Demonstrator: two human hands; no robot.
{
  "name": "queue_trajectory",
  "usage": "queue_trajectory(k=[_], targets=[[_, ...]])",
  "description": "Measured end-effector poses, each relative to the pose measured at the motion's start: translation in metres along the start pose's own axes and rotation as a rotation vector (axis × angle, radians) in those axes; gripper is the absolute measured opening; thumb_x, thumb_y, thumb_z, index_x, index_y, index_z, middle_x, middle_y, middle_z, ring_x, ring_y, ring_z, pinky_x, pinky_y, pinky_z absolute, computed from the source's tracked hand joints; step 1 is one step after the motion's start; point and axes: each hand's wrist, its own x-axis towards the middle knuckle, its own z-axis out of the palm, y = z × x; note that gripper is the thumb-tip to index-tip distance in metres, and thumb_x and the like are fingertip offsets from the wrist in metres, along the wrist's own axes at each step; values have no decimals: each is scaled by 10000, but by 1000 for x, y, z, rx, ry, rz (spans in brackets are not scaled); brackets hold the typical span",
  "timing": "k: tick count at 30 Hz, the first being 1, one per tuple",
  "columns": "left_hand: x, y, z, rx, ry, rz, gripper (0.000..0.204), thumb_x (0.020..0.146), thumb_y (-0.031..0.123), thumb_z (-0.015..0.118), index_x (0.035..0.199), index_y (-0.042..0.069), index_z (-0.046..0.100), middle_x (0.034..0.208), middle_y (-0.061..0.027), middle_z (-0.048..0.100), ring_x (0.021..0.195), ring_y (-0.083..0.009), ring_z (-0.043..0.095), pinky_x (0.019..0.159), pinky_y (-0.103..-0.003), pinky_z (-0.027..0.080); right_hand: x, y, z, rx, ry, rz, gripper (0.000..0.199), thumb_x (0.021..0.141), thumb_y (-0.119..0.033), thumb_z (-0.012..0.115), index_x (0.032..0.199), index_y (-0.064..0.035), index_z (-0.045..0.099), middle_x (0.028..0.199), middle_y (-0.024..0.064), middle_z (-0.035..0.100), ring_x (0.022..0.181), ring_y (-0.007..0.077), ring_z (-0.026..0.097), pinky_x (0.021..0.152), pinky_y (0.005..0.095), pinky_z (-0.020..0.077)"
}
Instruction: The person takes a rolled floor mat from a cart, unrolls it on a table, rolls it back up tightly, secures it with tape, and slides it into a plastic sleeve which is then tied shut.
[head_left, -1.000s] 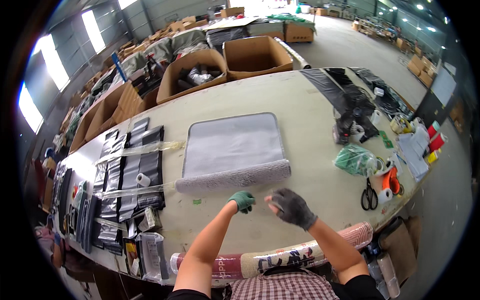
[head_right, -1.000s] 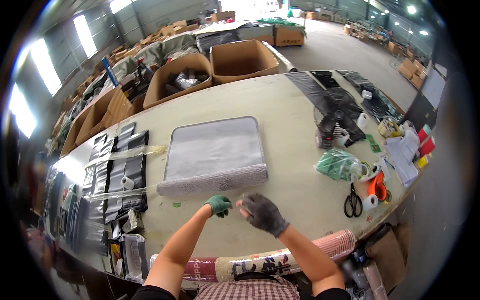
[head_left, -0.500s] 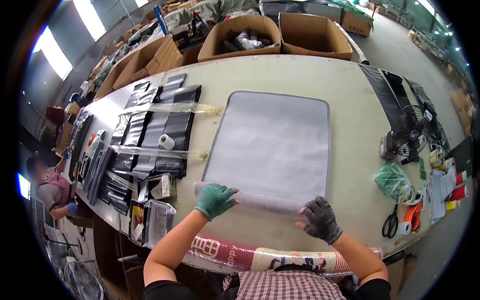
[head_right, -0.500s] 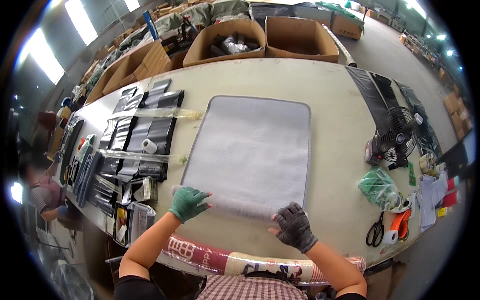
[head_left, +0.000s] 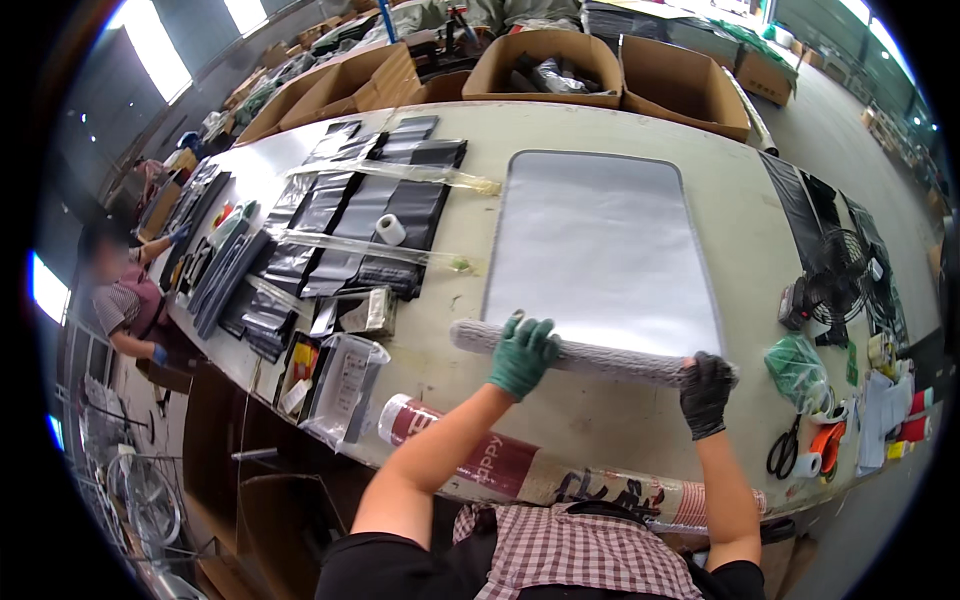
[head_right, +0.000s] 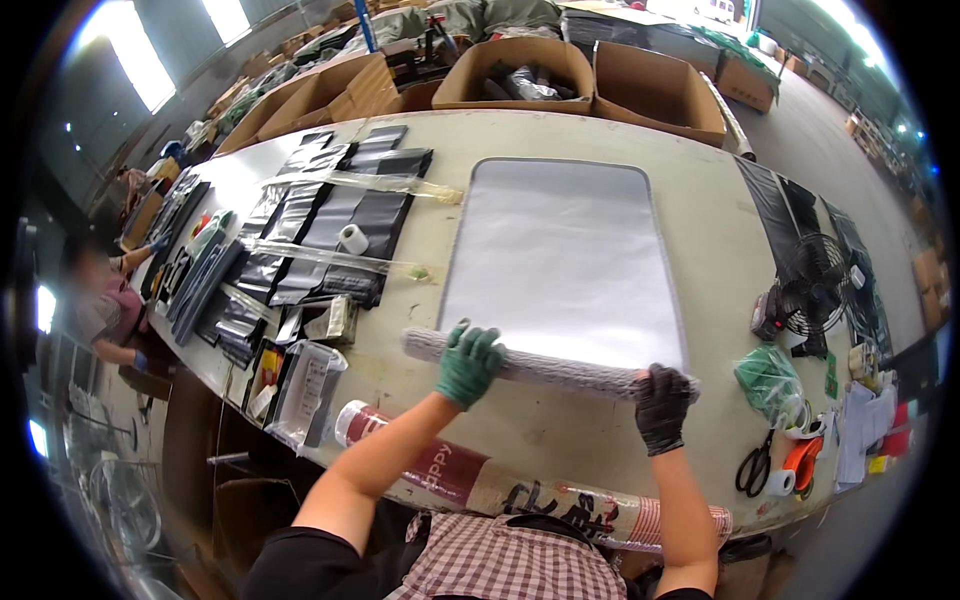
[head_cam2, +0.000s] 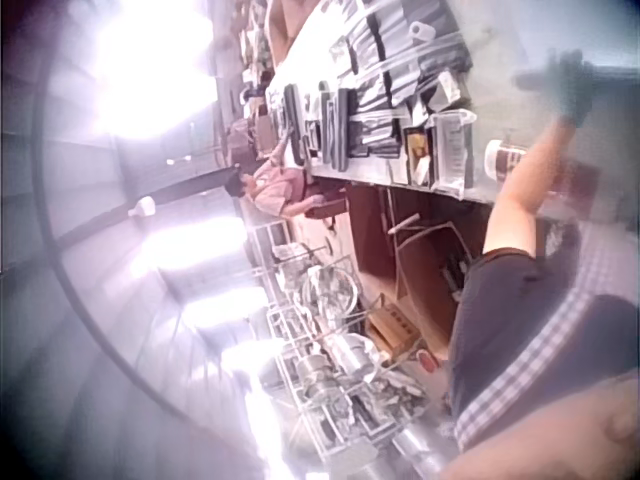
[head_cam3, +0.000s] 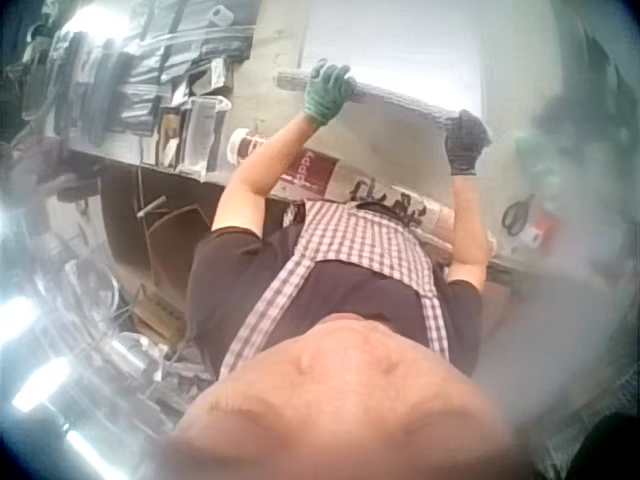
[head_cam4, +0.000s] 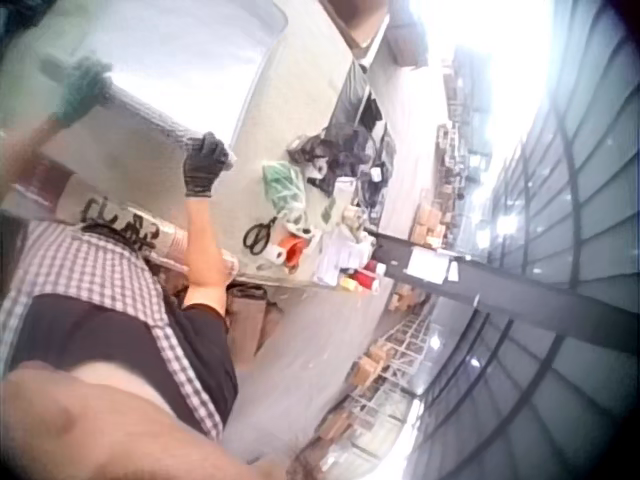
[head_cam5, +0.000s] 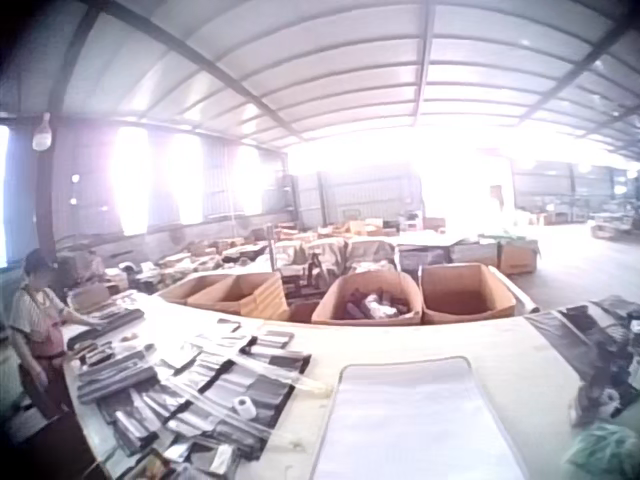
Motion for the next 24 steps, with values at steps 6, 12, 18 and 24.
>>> queue_trajectory(k=[6, 12, 18, 24], targets=[[-47, 51, -12, -260, -741, -82, 488, 791, 274, 631, 1219, 107, 467, 1223, -130, 505, 1128, -301, 477, 970, -437, 383, -50, -3, 7, -93, -320, -185, 528, 777, -379, 672, 1146, -35, 518, 1145, 199, 555, 1090, 357, 484, 931, 453, 392], [-38, 72, -43, -311, -1159, -220, 372, 799, 315, 659, 1092, 107, 562, 1005, -120, 610, 949, -310, 595, 755, -427, 502, -44, -46, -6, 19, -728, -116, 434, 758, -405, 654, 1051, -90, 597, 989, 166, 620, 880, 326, 609, 806, 392, 488], [-50, 148, -101, -412, -1001, 39, 698, 740, 572, 633, 1294, 189, 451, 1104, -116, 548, 1025, -268, 535, 898, -428, 422, -71, -28, 4, 101, -541, -380, 506, 727, -459, 699, 1007, -46, 613, 1014, 154, 571, 907, 308, 573, 773, 399, 495], [-57, 160, -117, -294, -1020, 42, 746, 731, 464, 654, 1375, 225, 364, 1099, -110, 507, 1025, -270, 493, 937, -472, 325, -68, -24, 0, 439, -779, -301, 228, 716, -177, 680, 917, -81, 629, 963, 142, 577, 806, 319, 578, 746, 371, 491]])
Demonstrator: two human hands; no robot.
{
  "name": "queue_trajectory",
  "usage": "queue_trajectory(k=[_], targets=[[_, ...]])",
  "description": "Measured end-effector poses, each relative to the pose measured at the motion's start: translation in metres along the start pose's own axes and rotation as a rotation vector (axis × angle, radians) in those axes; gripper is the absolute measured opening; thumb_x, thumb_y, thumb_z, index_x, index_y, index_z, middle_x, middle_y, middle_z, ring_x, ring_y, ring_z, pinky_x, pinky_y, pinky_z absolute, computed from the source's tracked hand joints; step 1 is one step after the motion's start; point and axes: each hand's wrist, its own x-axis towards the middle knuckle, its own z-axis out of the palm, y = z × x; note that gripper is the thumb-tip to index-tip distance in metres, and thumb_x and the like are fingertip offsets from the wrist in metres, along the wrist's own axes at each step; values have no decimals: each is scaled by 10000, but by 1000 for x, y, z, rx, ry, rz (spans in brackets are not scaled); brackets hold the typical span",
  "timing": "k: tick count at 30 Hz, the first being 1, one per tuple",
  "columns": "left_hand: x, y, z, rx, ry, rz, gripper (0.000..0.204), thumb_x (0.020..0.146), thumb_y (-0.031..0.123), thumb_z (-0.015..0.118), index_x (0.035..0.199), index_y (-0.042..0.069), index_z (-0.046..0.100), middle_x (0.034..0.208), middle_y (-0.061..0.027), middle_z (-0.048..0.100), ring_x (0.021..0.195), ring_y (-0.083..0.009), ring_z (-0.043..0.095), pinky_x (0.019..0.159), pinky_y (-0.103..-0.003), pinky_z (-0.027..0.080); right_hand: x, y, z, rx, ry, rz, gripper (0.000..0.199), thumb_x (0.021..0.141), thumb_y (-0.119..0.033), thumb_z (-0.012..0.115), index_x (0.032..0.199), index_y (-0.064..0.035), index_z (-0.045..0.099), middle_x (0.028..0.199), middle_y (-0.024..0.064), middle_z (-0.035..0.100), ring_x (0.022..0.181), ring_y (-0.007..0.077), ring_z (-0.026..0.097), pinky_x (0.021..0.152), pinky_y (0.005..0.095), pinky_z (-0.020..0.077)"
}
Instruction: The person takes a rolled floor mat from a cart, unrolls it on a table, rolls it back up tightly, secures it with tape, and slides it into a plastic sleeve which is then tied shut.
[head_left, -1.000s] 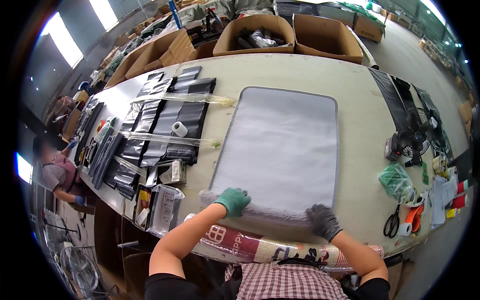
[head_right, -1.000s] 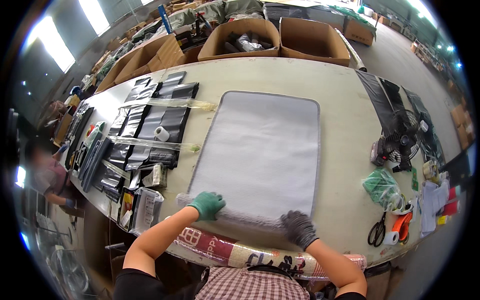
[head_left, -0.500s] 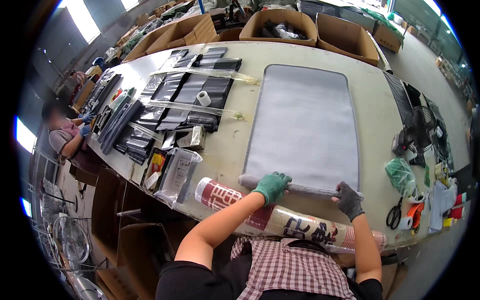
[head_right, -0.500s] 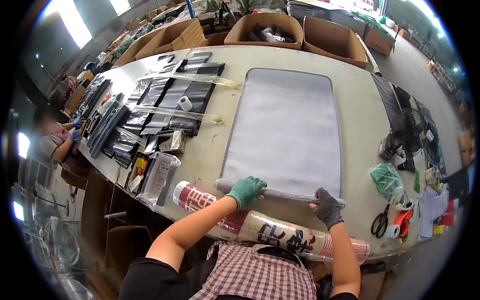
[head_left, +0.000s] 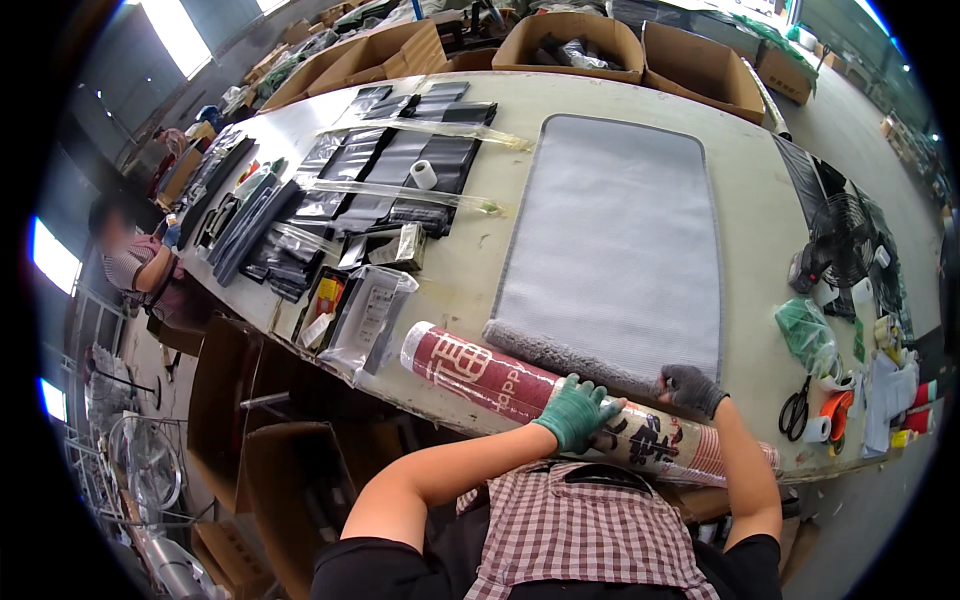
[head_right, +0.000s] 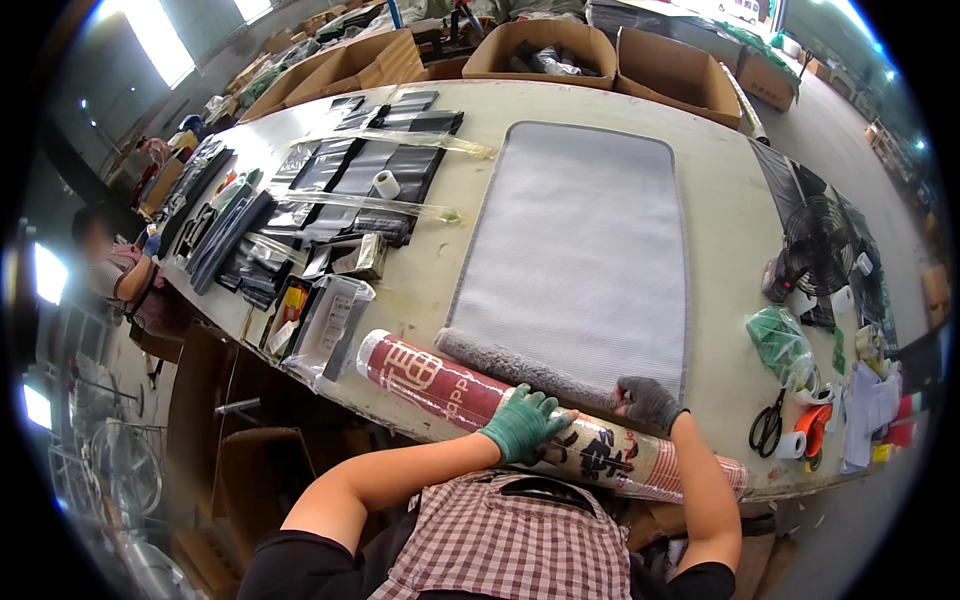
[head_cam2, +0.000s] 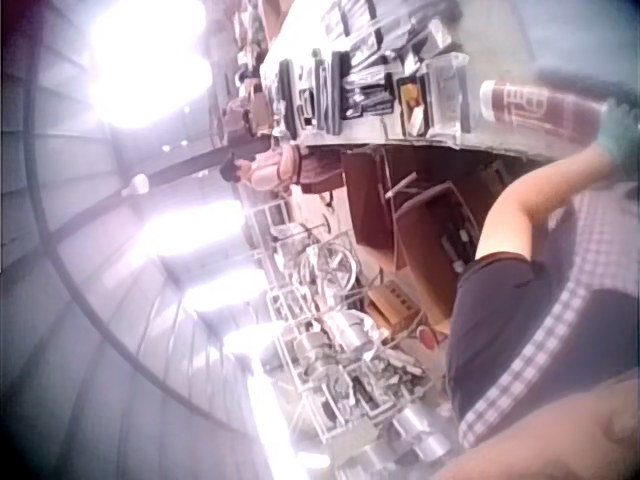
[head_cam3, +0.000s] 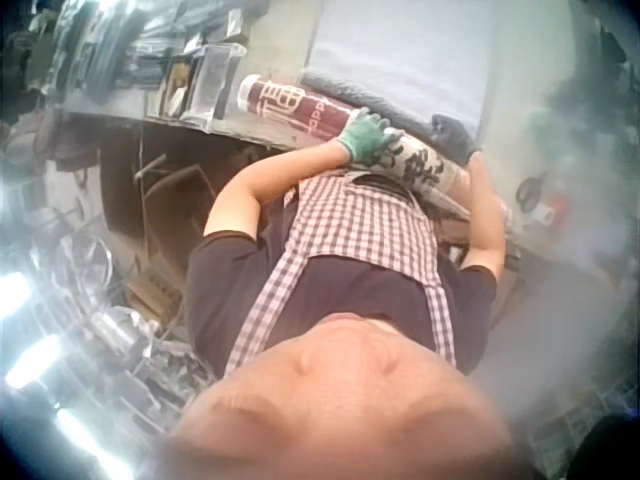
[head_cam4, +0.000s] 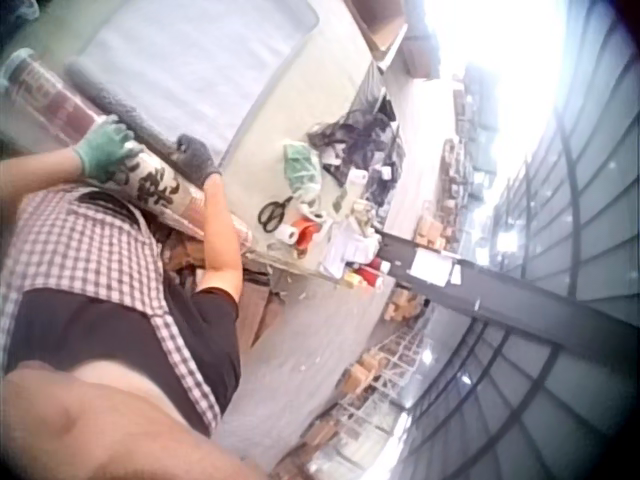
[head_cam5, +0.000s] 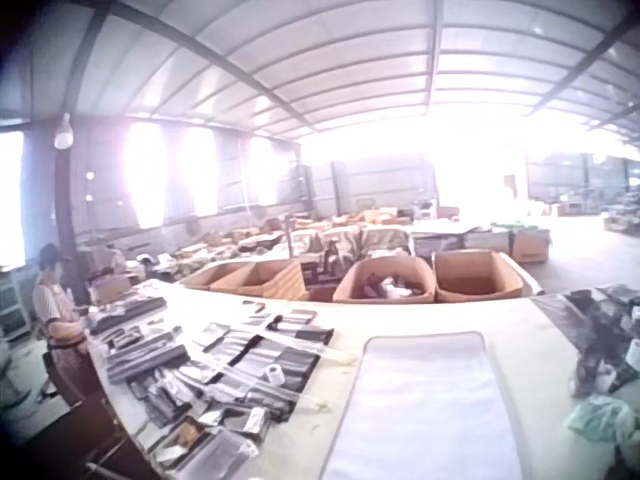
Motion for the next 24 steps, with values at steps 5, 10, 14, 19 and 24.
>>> queue_trajectory(k=[5, 10, 14, 19, 24], targets=[[-15, -4, 20, -141, 215, 74, 585, 699, 352, 705, 1217, 137, 539, 1014, -107, 568, 965, -287, 545, 877, -418, 409, 6, -55, 16, -607, -318, 76, 239, 802, -141, 563, 1032, -98, 614, 1011, 128, 589, 909, 331, 607, 792, 428, 487], [-63, -120, 6, -424, 635, -436, 288, 747, 269, 688, 953, 77, 625, 930, -154, 640, 853, -313, 615, 776, -402, 496, -47, 22, 18, 374, -184, -25, 389, 843, -248, 606, 1188, -78, 548, 1043, 152, 585, 959, 318, 590, 859, 385, 465], [-166, -251, 105, -331, 805, -961, 474, 758, 358, 694, 1096, 54, 561, 961, -176, 606, 846, -350, 597, 762, -399, 483, -99, -13, 28, 64, 87, -194, 828, 703, -425, 751, 1330, -22, 392, 1150, 181, 557, 1030, 321, 556, 907, 408, 427], [-156, -252, 123, -1679, 1124, -771, 256, 873, 324, 611, 888, 87, 516, 797, -7, 548, 707, -117, 551, 632, -268, 493, -121, -65, 49, -342, 187, 103, 1031, 574, -446, 808, 1393, -71, 306, 1235, 226, 445, 1135, 370, 446, 986, 453, 333], [-186, -265, 136, -1599, 1108, -896, 218, 849, 300, 632, 857, 94, 563, 818, -15, 572, 704, -157, 573, 677, -316, 515, -97, -86, 35, -224, 104, 118, 867, 617, -302, 756, 1357, -72, 367, 1104, 206, 503, 1020, 349, 500, 906, 430, 398]])
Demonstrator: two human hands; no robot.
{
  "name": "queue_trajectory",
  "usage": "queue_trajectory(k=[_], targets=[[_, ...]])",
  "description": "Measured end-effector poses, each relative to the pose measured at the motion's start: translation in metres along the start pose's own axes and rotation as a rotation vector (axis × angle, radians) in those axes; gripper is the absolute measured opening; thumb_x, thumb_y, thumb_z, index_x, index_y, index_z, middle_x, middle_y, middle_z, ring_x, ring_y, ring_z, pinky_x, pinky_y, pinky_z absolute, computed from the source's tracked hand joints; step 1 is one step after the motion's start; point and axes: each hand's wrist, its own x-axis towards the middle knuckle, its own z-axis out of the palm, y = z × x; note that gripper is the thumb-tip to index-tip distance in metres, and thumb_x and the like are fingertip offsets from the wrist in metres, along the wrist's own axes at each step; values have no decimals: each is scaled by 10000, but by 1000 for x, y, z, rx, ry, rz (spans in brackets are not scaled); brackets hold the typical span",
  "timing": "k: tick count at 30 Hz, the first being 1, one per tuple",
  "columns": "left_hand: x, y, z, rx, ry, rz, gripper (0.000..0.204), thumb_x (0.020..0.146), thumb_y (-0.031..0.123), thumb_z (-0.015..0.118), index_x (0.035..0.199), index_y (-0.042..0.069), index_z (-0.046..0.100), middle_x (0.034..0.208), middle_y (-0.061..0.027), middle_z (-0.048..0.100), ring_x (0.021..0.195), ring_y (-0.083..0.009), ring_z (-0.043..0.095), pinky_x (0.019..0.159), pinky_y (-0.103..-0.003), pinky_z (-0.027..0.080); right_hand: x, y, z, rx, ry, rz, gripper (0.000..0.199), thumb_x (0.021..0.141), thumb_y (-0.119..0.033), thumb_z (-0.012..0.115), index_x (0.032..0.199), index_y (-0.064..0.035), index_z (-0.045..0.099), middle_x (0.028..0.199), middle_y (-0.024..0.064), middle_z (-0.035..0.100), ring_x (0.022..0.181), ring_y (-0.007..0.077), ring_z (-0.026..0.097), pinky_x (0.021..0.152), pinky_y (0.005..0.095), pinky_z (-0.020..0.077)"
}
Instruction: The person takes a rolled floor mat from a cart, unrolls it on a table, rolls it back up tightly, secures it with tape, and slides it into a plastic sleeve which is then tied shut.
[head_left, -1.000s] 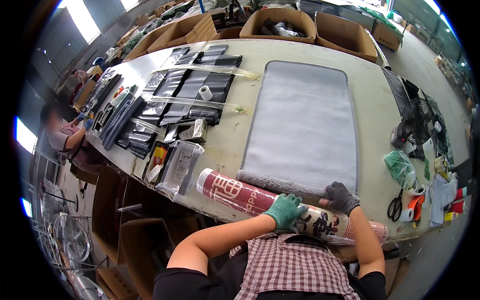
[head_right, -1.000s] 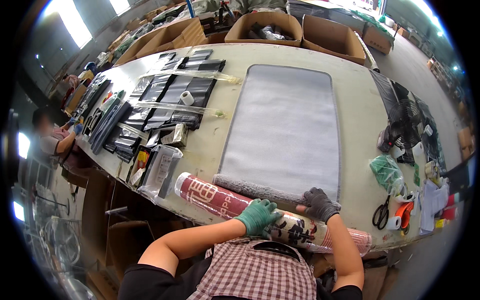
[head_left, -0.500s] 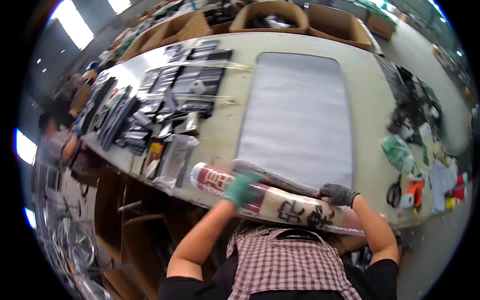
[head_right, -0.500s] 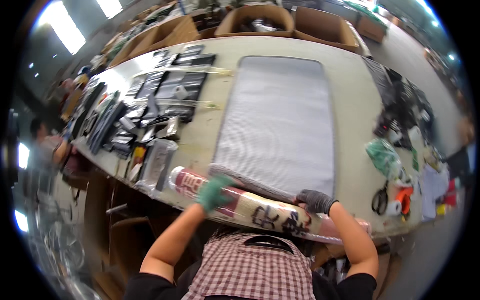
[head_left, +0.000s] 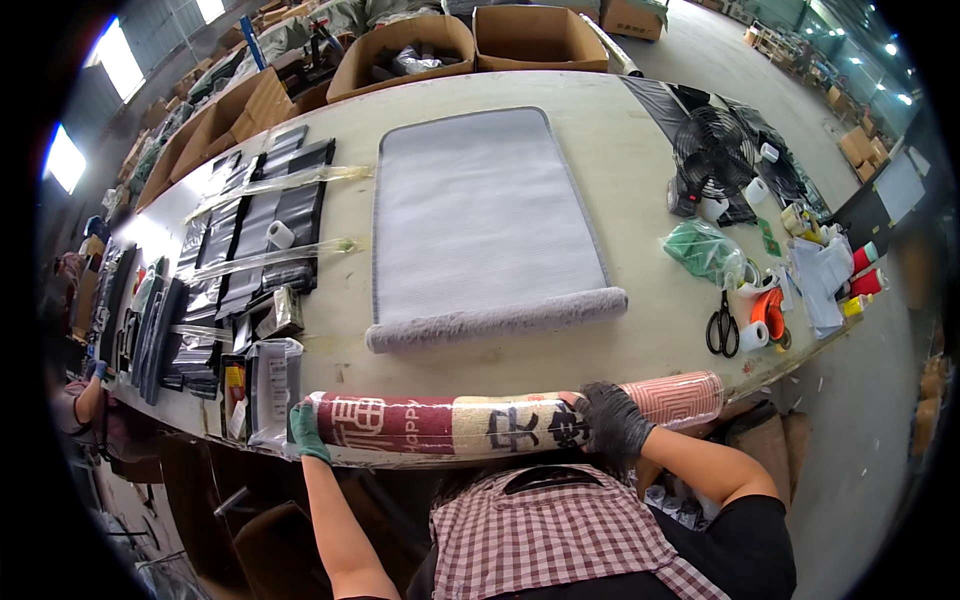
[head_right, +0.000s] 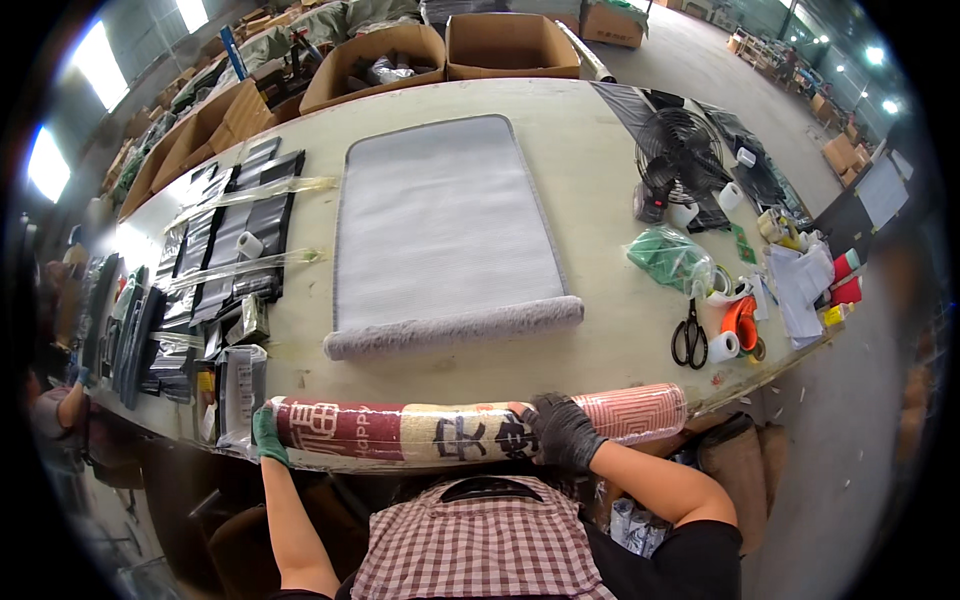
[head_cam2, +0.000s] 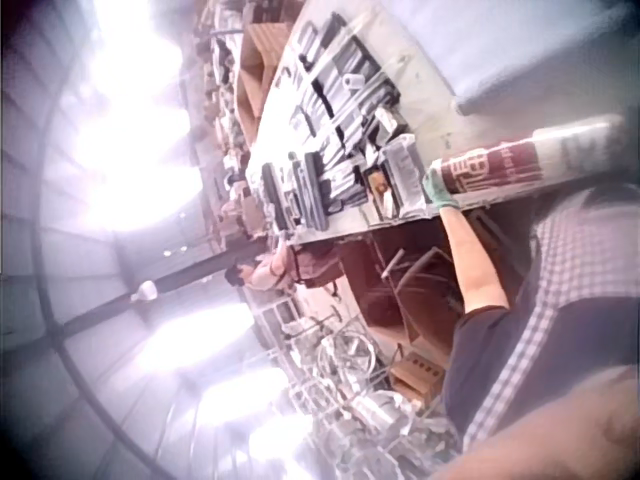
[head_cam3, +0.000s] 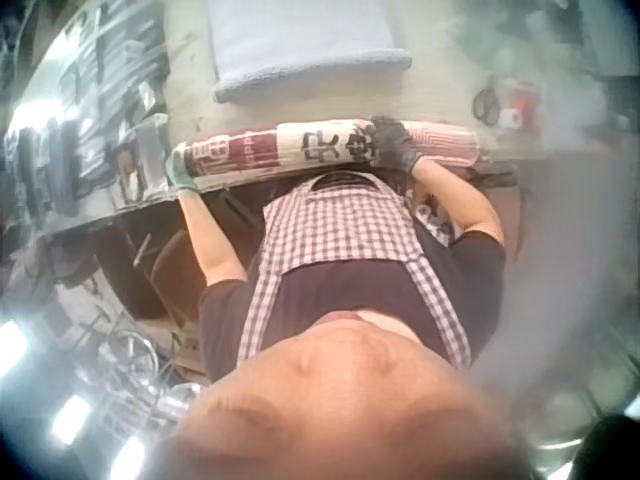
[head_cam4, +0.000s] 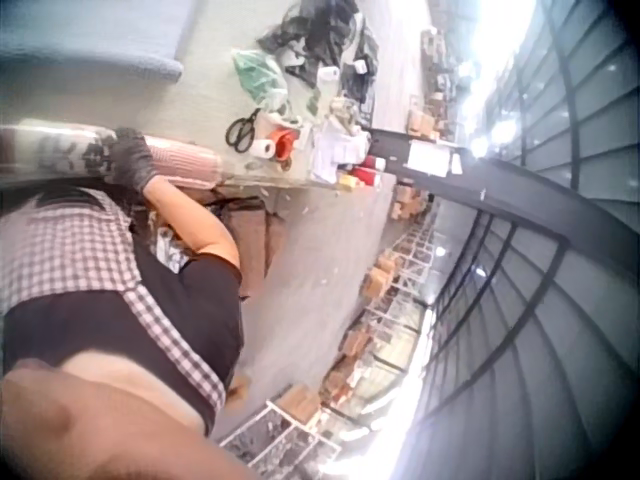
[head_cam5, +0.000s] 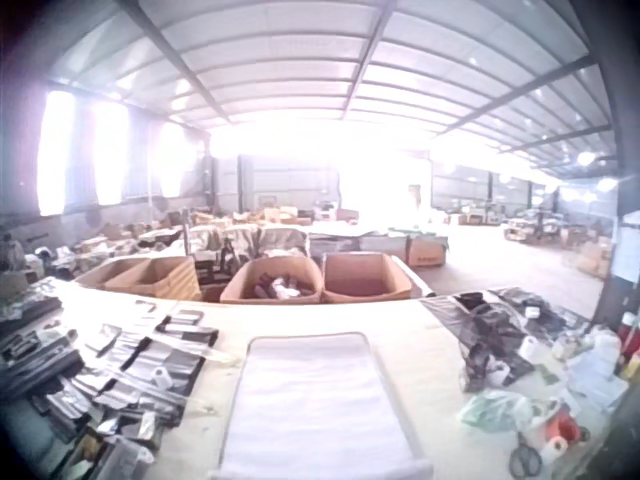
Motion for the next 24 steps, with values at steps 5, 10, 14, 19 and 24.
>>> queue_trajectory(k=[5, 10, 14, 19, 24], targets=[[-39, 68, 32, -123, -204, 0, 355, 856, 345, 583, 1020, 33, 617, 979, -92, 642, 860, -210, 621, 765, -328, 512, -22, 11, -18, 1, 131, -115, 796, 596, -340, 766, 1271, -56, 454, 981, 177, 541, 922, 341, 541, 829, 426, 434], [-38, 170, 89, -268, -199, 216, 382, 935, 339, 467, 1110, 23, 590, 1068, -96, 623, 947, -196, 606, 862, -345, 484, -7, 17, -99, -42, 313, -225, 933, 449, -314, 818, 1271, -67, 453, 948, 180, 574, 842, 367, 569, 752, 443, 476], [25, 209, 123, -501, -130, 381, 396, 964, 320, 408, 1174, 17, 552, 1122, -89, 603, 1015, -189, 579, 917, -336, 446, 44, 12, -184, -109, 643, -374, 767, 506, -239, 746, 1206, -67, 484, 917, 145, 556, 829, 346, 551, 750, 435, 466], [68, 190, 162, -581, -205, 473, 426, 945, 330, 467, 1270, 57, 497, 1255, -60, 536, 1136, -185, 515, 936, -319, 417, 125, 68, -210, -139, 537, -327, 779, 487, -238, 753, 1201, -71, 489, 935, 138, 560, 851, 335, 561, 773, 417, 477], [23, 108, 252, 856, 373, 1232, 373, 809, 160, 586, 1149, 16, 532, 1120, -162, 562, 1053, -328, 520, 909, -387, 419, 215, 164, -138, -108, -8, -50, 872, 512, -218, 766, 1313, -120, 435, 1111, 156, 586, 1045, 313, 566, 882, 381, 473]])
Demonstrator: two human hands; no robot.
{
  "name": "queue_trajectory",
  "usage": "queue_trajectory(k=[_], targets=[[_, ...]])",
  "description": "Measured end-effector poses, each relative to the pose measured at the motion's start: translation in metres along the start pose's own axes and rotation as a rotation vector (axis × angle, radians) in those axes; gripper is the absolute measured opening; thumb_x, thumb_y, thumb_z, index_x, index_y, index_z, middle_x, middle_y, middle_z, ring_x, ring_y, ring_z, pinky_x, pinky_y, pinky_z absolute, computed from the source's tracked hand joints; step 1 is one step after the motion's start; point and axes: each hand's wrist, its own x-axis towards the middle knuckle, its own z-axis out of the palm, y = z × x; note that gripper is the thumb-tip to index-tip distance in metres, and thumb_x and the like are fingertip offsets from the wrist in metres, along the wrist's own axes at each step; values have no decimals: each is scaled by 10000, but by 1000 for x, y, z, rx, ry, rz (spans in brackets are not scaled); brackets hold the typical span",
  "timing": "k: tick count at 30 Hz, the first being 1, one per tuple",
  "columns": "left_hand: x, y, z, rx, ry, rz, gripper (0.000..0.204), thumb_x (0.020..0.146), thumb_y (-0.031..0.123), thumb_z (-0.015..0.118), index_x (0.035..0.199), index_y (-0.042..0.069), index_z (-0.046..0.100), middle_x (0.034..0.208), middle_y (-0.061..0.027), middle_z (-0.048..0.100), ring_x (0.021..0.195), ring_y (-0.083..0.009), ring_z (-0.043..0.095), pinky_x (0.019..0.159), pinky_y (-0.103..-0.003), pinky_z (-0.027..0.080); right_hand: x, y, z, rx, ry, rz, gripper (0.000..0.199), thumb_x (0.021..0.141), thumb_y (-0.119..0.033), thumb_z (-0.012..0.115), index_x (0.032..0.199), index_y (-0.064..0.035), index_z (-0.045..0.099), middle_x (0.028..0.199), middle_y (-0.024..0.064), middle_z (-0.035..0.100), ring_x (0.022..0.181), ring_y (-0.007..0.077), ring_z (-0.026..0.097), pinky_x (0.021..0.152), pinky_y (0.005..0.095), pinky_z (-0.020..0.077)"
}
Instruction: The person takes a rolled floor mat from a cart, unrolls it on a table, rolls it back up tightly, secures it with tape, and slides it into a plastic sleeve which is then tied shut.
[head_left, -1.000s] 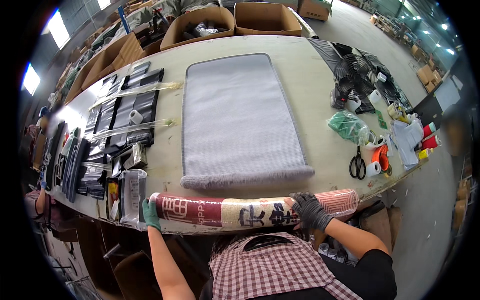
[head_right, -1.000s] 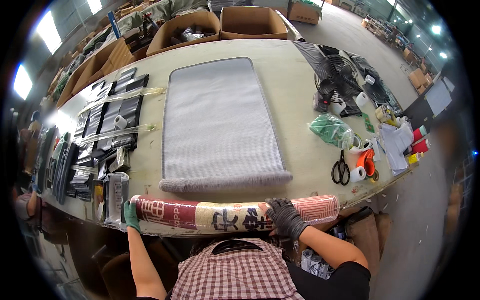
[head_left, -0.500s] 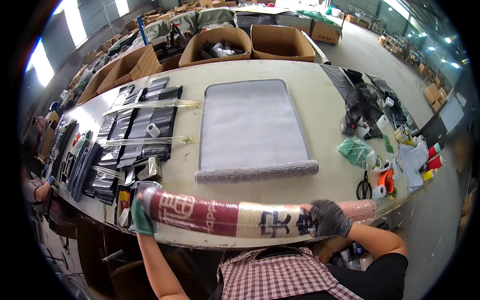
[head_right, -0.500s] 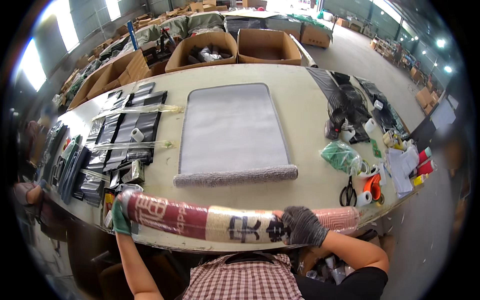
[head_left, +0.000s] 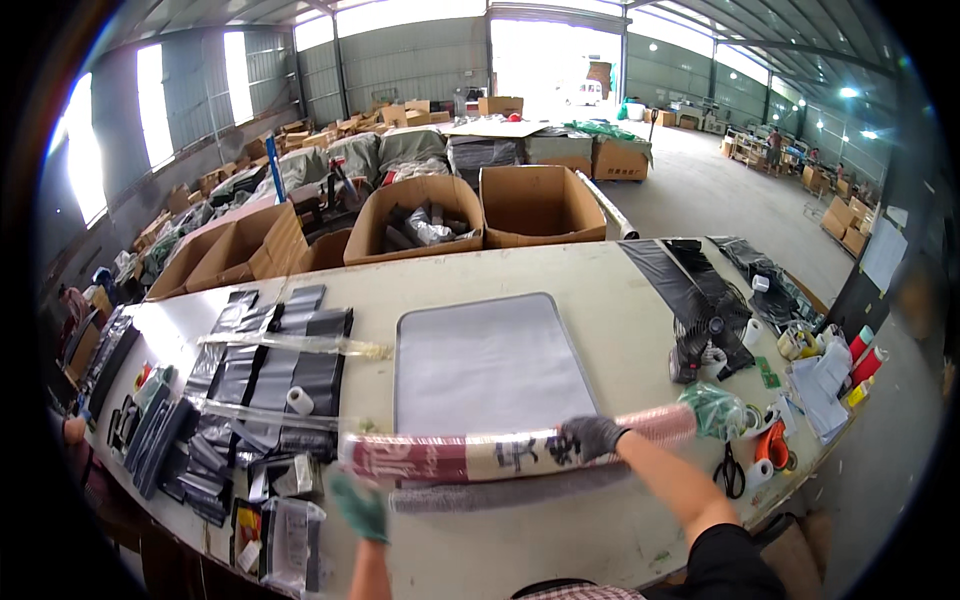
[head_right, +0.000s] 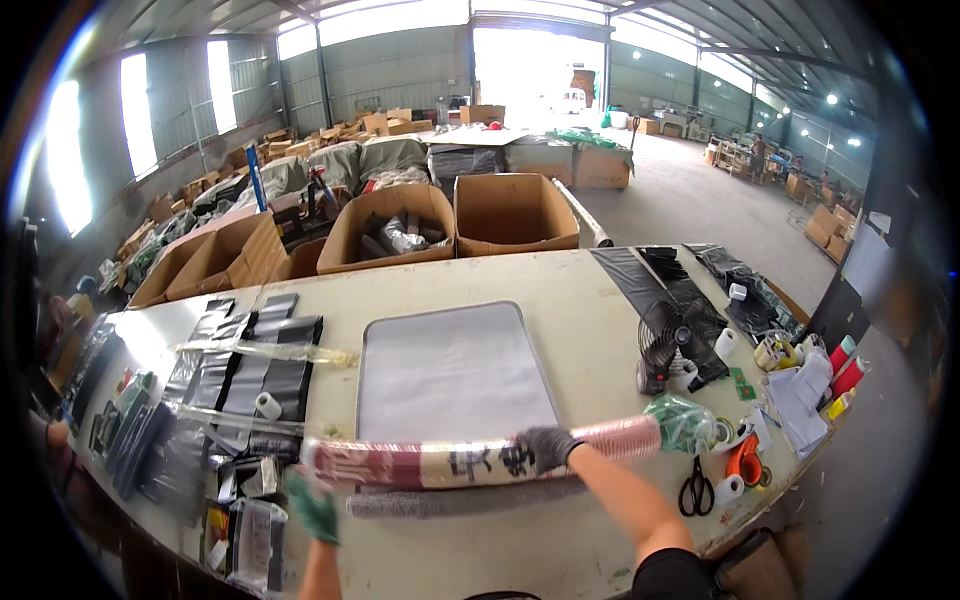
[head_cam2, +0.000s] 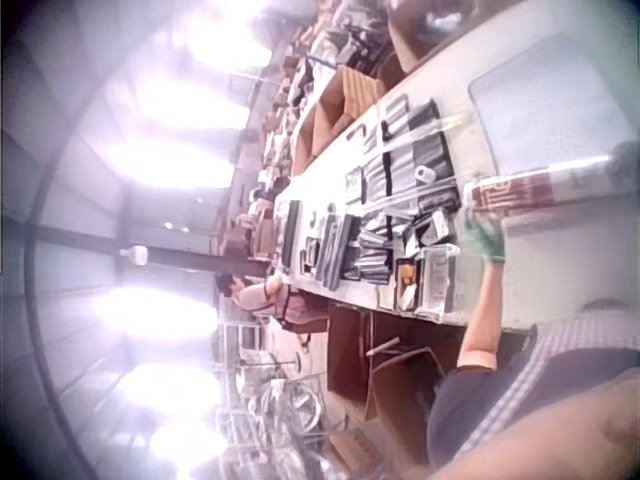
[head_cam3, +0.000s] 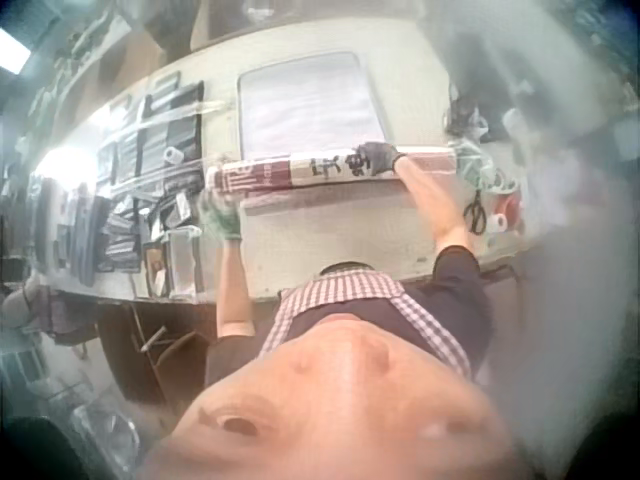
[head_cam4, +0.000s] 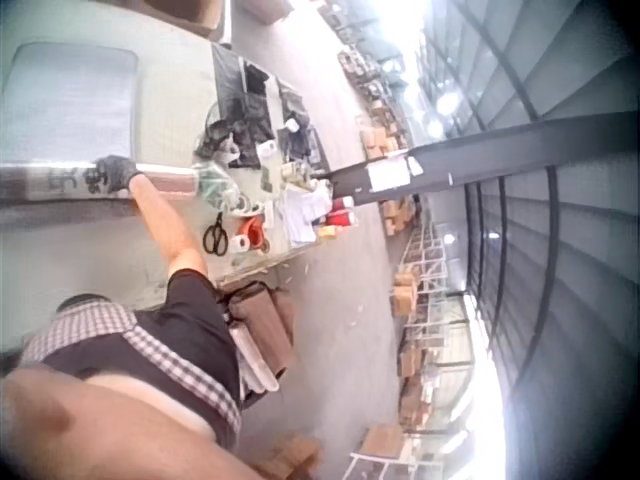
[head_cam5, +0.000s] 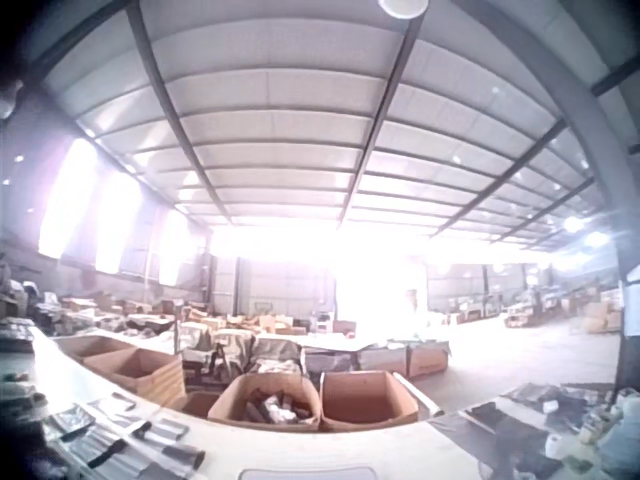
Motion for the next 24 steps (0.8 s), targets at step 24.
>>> queue_trajectory(k=[24], targets=[[-93, 114, 11, -342, -1031, -192, 339, 817, 427, 581, 736, 104, 645, 726, -170, 598, 729, -390, 593, 672, -519, 434, 118, -133, 3, -45, -242, 1, 1081, 599, -624, 743, 1398, -64, 277, 1291, 199, 474, 1142, 361, 513, 928, 434, 444]])
